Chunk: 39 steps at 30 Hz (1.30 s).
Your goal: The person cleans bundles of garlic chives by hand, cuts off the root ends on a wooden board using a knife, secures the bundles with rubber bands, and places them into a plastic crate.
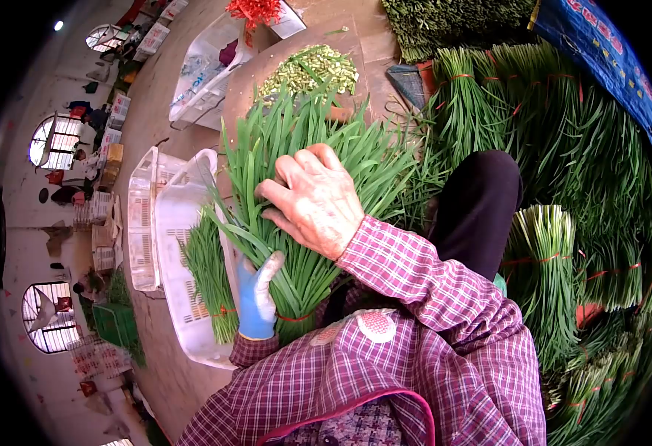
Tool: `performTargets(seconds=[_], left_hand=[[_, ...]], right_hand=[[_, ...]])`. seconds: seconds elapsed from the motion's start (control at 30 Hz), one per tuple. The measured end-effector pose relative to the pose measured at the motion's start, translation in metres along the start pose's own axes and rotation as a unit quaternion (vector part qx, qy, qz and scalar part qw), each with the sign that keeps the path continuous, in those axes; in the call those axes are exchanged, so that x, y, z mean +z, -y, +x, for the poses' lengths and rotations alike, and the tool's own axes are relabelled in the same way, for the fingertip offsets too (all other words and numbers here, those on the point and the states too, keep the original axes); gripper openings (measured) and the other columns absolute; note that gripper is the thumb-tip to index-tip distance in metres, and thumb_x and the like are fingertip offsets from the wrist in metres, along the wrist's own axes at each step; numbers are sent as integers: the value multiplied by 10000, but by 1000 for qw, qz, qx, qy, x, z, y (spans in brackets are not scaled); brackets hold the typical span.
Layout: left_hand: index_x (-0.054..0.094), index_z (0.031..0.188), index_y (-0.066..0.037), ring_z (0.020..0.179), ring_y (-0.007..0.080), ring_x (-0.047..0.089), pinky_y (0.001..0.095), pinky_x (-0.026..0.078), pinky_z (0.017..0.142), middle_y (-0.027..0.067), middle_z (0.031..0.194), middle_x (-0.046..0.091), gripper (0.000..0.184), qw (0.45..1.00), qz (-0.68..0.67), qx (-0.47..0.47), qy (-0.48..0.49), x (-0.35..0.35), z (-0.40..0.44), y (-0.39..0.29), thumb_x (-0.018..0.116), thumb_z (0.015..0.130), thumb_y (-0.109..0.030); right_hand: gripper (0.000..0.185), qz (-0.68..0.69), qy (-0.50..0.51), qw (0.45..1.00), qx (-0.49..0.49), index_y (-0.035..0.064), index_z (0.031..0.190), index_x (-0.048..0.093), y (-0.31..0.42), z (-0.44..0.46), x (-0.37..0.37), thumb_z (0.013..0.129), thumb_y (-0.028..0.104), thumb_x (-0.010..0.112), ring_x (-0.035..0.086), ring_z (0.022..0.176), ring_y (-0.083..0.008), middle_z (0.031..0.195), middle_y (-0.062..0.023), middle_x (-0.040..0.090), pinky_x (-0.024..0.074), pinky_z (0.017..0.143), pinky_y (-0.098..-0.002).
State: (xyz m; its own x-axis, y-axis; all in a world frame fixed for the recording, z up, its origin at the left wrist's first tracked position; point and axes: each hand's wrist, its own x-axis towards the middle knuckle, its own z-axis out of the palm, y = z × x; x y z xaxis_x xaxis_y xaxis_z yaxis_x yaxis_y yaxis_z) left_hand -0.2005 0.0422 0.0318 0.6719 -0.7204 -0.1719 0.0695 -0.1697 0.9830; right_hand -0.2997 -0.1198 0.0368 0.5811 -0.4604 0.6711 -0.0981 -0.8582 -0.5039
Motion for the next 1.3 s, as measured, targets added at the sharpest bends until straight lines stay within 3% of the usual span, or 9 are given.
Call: performTargets(seconds=[0.23,0.3,0.43,0.6,0.7,0.8,0.97,1.1,1.3], left_hand=[[521,1164,37,961,147,566,291,454,883,86,1089,594,380,1000,12,7,1,0,-3,5,662,826,-67],[515,1151,58,930,147,587,285,472,870,97,1049,608,375,1000,6,-7,-19,-5,-2,15,663,832,-73],[526,1116,77,892,142,609,272,493,842,110,1015,623,356,999,-26,-17,-15,-2,-7,12,667,828,-78],[574,1025,74,812,135,634,267,520,781,107,937,657,264,1000,15,20,-8,5,-6,15,664,824,-71],[570,1023,74,801,135,632,264,528,761,94,911,651,258,999,29,11,-13,11,-8,10,665,816,-47],[566,1019,76,799,133,628,255,530,748,94,912,645,257,999,40,30,1,14,-8,9,666,816,-45],[570,1028,59,808,122,611,252,519,759,84,923,638,277,999,45,1,12,10,-6,16,680,804,-59],[571,1040,48,820,128,610,259,513,767,86,937,637,304,995,96,16,9,-3,0,37,693,790,-74],[561,1067,51,806,128,614,261,511,768,85,950,638,338,1000,26,-7,-1,2,2,33,698,786,-77]], right_hand=[[196,-15,-46,998,-33,98,782,562,-6,-4,20,700,189,715,507,796,-248,768,-53,455,412,828,-409],[155,-41,-97,994,15,87,779,582,-17,-2,11,740,181,699,514,747,-259,744,-67,480,418,804,-404],[225,-53,-160,982,79,77,762,607,-46,7,-22,815,286,671,549,711,-261,725,-62,546,407,763,-394],[241,-15,-78,991,107,74,808,630,-36,30,-52,803,309,680,552,792,-250,755,-47,554,389,766,-392],[218,-34,-32,998,42,88,901,669,-36,42,-51,805,283,680,491,943,-266,925,-78,534,365,840,-408],[218,-65,-34,997,-4,99,904,681,-51,45,-39,794,287,682,502,964,-271,936,-74,542,372,880,-414],[262,-53,94,994,33,98,895,685,-54,46,-36,748,314,709,504,986,-287,971,-71,553,376,909,-435],[292,-33,94,994,34,75,883,677,-55,43,-27,734,324,716,502,976,-294,955,-93,545,377,901,-435],[210,-27,45,998,23,37,892,628,-51,42,-9,748,189,648,505,964,-304,954,-120,544,381,898,-438]])
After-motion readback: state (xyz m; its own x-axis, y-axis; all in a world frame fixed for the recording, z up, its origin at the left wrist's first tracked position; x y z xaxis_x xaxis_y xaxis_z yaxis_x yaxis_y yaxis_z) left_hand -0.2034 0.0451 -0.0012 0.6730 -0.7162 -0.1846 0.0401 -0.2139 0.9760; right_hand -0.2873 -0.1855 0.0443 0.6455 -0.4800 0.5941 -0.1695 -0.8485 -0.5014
